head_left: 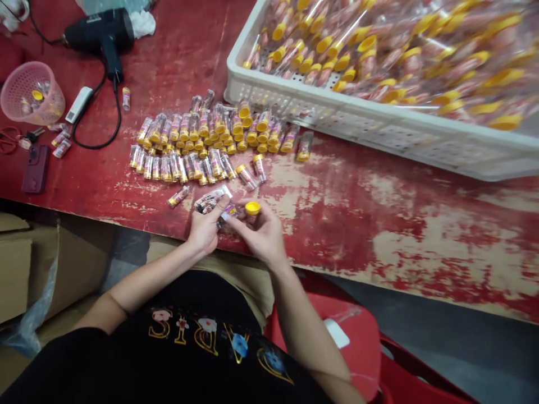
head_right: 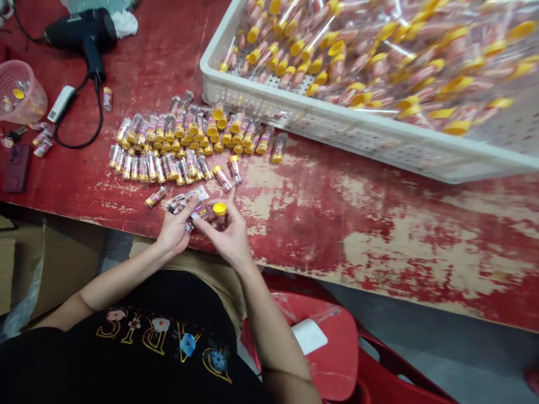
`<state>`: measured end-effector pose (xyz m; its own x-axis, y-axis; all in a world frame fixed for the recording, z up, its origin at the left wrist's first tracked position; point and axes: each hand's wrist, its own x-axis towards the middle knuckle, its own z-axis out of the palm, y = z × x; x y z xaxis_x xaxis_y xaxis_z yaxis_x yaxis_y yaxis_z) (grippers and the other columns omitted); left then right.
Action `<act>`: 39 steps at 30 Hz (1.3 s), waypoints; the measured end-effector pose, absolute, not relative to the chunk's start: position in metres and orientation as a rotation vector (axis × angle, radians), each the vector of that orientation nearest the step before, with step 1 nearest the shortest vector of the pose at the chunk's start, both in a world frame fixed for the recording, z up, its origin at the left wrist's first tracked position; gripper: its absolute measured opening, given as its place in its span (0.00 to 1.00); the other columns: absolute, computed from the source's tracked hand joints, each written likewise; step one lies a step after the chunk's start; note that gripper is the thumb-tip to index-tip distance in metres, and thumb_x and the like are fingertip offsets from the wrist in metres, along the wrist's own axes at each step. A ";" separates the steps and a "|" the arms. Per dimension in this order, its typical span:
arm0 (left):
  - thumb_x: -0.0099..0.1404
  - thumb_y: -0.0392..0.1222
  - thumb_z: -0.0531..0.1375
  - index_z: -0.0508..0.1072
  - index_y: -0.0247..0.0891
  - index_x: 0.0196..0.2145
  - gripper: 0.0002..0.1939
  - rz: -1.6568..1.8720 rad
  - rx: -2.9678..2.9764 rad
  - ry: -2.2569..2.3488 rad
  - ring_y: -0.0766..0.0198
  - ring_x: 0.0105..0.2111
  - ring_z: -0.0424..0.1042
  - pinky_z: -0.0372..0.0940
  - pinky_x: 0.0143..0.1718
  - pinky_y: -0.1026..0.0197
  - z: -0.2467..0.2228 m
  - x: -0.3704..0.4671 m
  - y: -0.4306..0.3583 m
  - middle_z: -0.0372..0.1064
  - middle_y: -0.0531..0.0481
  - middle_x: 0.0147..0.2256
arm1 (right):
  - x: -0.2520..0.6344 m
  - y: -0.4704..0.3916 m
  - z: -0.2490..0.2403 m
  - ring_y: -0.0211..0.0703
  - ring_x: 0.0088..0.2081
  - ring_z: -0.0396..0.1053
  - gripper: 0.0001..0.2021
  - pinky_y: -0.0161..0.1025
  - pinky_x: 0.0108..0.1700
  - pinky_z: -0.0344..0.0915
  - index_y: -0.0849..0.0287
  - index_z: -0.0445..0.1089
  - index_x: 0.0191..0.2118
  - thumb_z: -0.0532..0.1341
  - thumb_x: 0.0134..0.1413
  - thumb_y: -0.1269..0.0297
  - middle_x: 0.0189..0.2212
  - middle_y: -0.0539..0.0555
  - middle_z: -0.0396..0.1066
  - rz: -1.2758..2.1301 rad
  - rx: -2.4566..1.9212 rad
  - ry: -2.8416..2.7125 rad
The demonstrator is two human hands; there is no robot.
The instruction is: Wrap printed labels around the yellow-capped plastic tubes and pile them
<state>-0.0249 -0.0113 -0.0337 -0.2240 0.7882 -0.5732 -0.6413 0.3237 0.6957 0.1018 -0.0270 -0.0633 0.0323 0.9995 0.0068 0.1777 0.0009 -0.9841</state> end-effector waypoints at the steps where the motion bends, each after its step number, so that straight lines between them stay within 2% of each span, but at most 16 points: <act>1: 0.39 0.43 0.77 0.73 0.33 0.32 0.24 1.321 0.182 1.232 0.71 0.28 0.72 0.65 0.30 0.67 -0.033 -0.024 -0.012 0.74 0.53 0.31 | 0.090 -0.030 -0.062 0.40 0.31 0.68 0.15 0.38 0.34 0.68 0.57 0.69 0.40 0.63 0.56 0.50 0.31 0.51 0.71 1.104 -1.349 -1.236; 4: 0.38 0.45 0.77 0.71 0.33 0.30 0.25 1.303 0.230 1.291 0.74 0.23 0.66 0.58 0.22 0.69 -0.032 -0.026 -0.014 0.71 0.56 0.27 | 0.068 -0.027 -0.061 0.38 0.31 0.68 0.14 0.36 0.36 0.67 0.58 0.70 0.33 0.65 0.53 0.51 0.29 0.51 0.71 1.070 -1.368 -1.051; 8: 0.39 0.51 0.77 0.66 0.34 0.26 0.28 1.350 0.204 1.352 0.78 0.19 0.60 0.54 0.18 0.70 -0.032 -0.030 -0.011 0.64 0.60 0.22 | 0.063 -0.023 -0.064 0.33 0.23 0.56 0.16 0.33 0.26 0.58 0.58 0.67 0.29 0.64 0.54 0.49 0.21 0.46 0.60 1.095 -1.353 -0.960; 10: 0.41 0.52 0.76 0.64 0.35 0.27 0.28 1.345 0.160 1.337 0.78 0.19 0.59 0.52 0.18 0.71 -0.030 -0.032 -0.008 0.62 0.61 0.22 | 0.070 -0.026 -0.063 0.34 0.25 0.60 0.15 0.34 0.29 0.62 0.56 0.67 0.35 0.60 0.59 0.48 0.26 0.47 0.63 1.141 -1.282 -0.932; 12: 0.41 0.52 0.76 0.64 0.36 0.28 0.29 1.317 0.124 1.301 0.78 0.19 0.60 0.51 0.17 0.71 -0.025 -0.034 -0.006 0.61 0.61 0.22 | 0.081 -0.033 -0.059 0.38 0.33 0.67 0.15 0.36 0.36 0.67 0.54 0.67 0.43 0.54 0.64 0.48 0.35 0.52 0.67 1.107 -1.229 -0.952; 14: 0.41 0.50 0.77 0.63 0.36 0.29 0.29 1.288 0.106 1.272 0.78 0.19 0.59 0.50 0.17 0.72 -0.020 -0.036 -0.005 0.62 0.61 0.23 | 0.091 -0.040 -0.051 0.41 0.39 0.69 0.16 0.39 0.40 0.69 0.52 0.66 0.48 0.49 0.67 0.49 0.41 0.55 0.67 1.012 -1.222 -1.034; 17: 0.42 0.50 0.77 0.63 0.36 0.29 0.29 1.251 0.120 1.228 0.79 0.20 0.60 0.50 0.17 0.72 -0.014 -0.038 -0.007 0.62 0.60 0.25 | 0.094 -0.048 -0.038 0.42 0.36 0.69 0.18 0.40 0.37 0.70 0.49 0.61 0.55 0.45 0.68 0.50 0.41 0.57 0.65 0.926 -1.237 -1.132; 19: 0.43 0.50 0.76 0.63 0.36 0.28 0.28 1.214 0.132 1.199 0.79 0.20 0.60 0.50 0.17 0.72 -0.011 -0.038 -0.008 0.62 0.60 0.24 | 0.089 -0.051 -0.033 0.42 0.34 0.69 0.17 0.40 0.35 0.70 0.48 0.59 0.57 0.47 0.67 0.51 0.41 0.57 0.65 0.903 -1.252 -1.121; 22: 0.42 0.49 0.77 0.62 0.36 0.28 0.28 1.142 0.129 1.173 0.79 0.20 0.59 0.50 0.17 0.72 -0.012 -0.038 -0.010 0.62 0.61 0.24 | 0.082 -0.052 -0.034 0.42 0.35 0.70 0.15 0.41 0.35 0.71 0.48 0.62 0.55 0.54 0.65 0.54 0.43 0.57 0.67 0.840 -1.257 -1.058; 25: 0.44 0.51 0.76 0.64 0.37 0.30 0.27 1.104 0.156 1.192 0.77 0.20 0.62 0.53 0.17 0.72 -0.013 -0.039 -0.012 0.64 0.59 0.25 | 0.084 -0.056 -0.038 0.45 0.41 0.73 0.14 0.42 0.37 0.73 0.49 0.67 0.52 0.60 0.61 0.59 0.44 0.57 0.70 0.818 -1.216 -1.072; 28: 0.45 0.55 0.75 0.67 0.37 0.32 0.28 1.109 0.209 1.203 0.74 0.22 0.65 0.56 0.17 0.70 -0.010 -0.041 -0.015 0.67 0.57 0.26 | 0.093 -0.064 -0.038 0.50 0.47 0.73 0.16 0.47 0.44 0.75 0.48 0.73 0.51 0.64 0.57 0.65 0.45 0.56 0.73 0.777 -1.200 -1.160; 32: 0.39 0.53 0.77 0.70 0.36 0.35 0.31 1.091 0.330 1.191 0.71 0.22 0.67 0.59 0.18 0.69 0.001 -0.043 -0.019 0.71 0.55 0.27 | 0.103 -0.074 -0.032 0.50 0.51 0.73 0.21 0.52 0.52 0.72 0.47 0.72 0.56 0.61 0.59 0.71 0.50 0.57 0.74 0.770 -1.162 -1.407; 35: 0.40 0.54 0.76 0.71 0.35 0.34 0.30 1.062 0.395 1.165 0.71 0.21 0.66 0.58 0.17 0.69 0.006 -0.042 -0.022 0.72 0.52 0.26 | 0.101 -0.076 -0.030 0.48 0.48 0.75 0.24 0.49 0.49 0.75 0.44 0.69 0.60 0.59 0.61 0.72 0.50 0.56 0.74 0.803 -1.144 -1.455; 39: 0.41 0.54 0.76 0.70 0.35 0.32 0.28 1.044 0.436 1.188 0.72 0.20 0.65 0.57 0.15 0.68 0.002 -0.039 -0.027 0.70 0.53 0.25 | 0.093 -0.071 -0.031 0.47 0.45 0.75 0.27 0.47 0.45 0.75 0.43 0.66 0.62 0.59 0.60 0.74 0.47 0.57 0.74 0.535 -1.208 -1.459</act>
<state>-0.0391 -0.0267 0.0020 0.0055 0.8408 -0.5414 -0.4290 0.4910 0.7582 0.0929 -0.0708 -0.0309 0.1350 0.8819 0.4517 0.3806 0.3747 -0.8454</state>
